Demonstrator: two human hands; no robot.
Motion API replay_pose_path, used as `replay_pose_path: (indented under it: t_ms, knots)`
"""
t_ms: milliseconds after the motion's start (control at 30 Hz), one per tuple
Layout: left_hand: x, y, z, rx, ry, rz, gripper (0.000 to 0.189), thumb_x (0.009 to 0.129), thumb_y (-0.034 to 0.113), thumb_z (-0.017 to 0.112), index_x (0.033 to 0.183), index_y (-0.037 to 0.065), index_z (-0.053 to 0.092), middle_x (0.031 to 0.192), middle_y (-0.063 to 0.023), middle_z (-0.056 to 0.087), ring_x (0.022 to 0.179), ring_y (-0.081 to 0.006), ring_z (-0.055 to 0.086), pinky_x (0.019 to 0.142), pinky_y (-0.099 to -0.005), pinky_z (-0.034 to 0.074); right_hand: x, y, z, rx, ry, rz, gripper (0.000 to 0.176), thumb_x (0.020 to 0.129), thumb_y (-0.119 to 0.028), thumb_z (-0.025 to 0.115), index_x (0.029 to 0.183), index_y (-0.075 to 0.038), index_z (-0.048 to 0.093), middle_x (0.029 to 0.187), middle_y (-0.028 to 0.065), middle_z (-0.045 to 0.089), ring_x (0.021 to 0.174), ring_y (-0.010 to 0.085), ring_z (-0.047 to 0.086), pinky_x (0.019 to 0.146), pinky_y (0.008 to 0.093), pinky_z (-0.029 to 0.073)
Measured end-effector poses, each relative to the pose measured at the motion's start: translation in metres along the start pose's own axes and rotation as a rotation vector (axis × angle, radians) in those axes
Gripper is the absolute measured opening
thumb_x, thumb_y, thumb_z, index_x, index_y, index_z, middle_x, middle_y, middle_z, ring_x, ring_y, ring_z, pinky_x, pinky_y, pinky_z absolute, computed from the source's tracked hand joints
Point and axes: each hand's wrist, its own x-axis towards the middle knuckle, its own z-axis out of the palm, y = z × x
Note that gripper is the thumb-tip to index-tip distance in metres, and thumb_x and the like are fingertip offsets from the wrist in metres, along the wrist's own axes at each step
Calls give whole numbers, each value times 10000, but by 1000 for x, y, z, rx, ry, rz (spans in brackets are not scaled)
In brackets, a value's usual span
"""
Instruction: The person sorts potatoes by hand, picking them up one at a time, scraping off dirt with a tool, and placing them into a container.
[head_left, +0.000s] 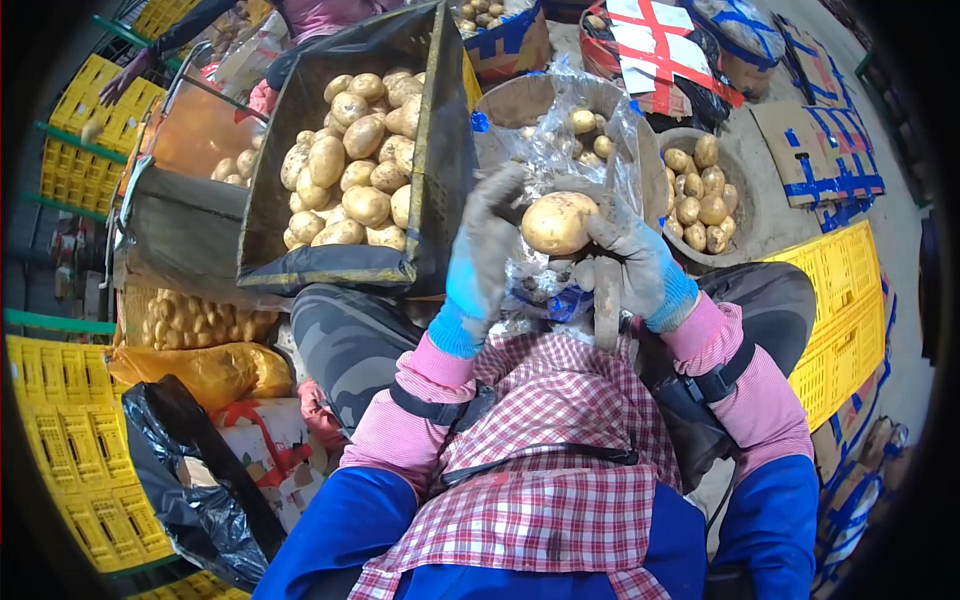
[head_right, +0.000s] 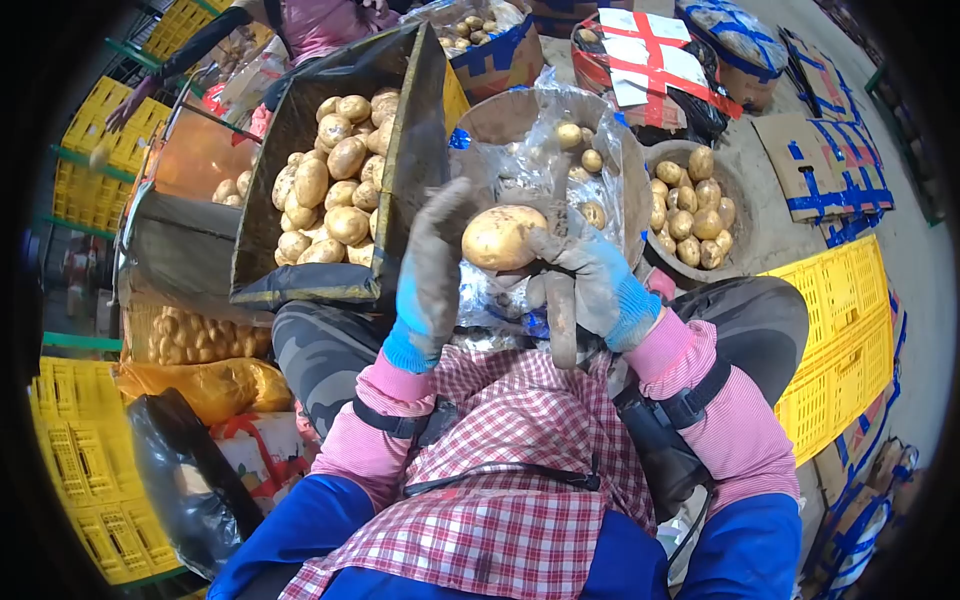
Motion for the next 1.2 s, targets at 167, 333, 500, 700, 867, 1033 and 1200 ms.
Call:
replay_pose_path:
  t_ms: [167,333,500,700,867,1033,1200]
  knots:
    - [-11,8,13,169,-76,-104,675,748,117,777,1329,19,447,1238,-115,551,1128,-191,552,977,-337,460,10,28,-30,7,81,-24,347,972,-191,556,1255,-3,486,908,105,639,639,196,661,539,261,547]
    - [-5,20,7,-135,48,-251,522,818,195,743,1248,28,499,1115,-127,612,1035,-198,609,938,-331,494,6,-2,-16,-396,117,-36,227,954,-195,547,1062,1,584,815,81,638,627,165,623,552,250,488]
    - [47,42,-44,-643,317,4,493,1032,413,357,1269,-10,448,1241,-220,539,1146,-301,573,1006,-392,498,-12,-98,-31,-336,194,-387,310,1000,-224,435,1170,-9,580,964,72,646,770,103,565,630,212,454]
    - [81,-101,32,-391,23,-537,314,929,213,623,1208,77,573,1065,-96,652,963,-238,635,830,-362,539,-34,-139,-54,-155,-30,-469,452,1023,-222,390,1399,29,387,1345,173,513,962,197,620,728,271,558]
    - [91,-304,71,273,-245,-763,304,850,159,690,1122,38,629,954,-84,687,874,-201,656,759,-336,527,-54,-147,-60,-284,215,-647,483,1036,-243,363,1431,33,336,1446,163,408,1117,157,537,838,209,473]
    - [102,-398,104,906,-326,-778,642,669,310,801,1170,-26,581,1111,-258,648,1029,-399,634,906,-413,494,-97,-150,-51,-608,1091,-514,482,1021,-203,419,1432,32,330,1323,153,539,1078,157,598,880,231,473]
    - [97,-410,100,170,-174,-847,331,815,186,683,1096,36,590,808,-95,667,592,-230,640,533,-362,525,-106,-142,-94,-923,744,-426,477,1014,-192,423,1411,56,331,1323,165,528,1145,203,578,875,258,493]
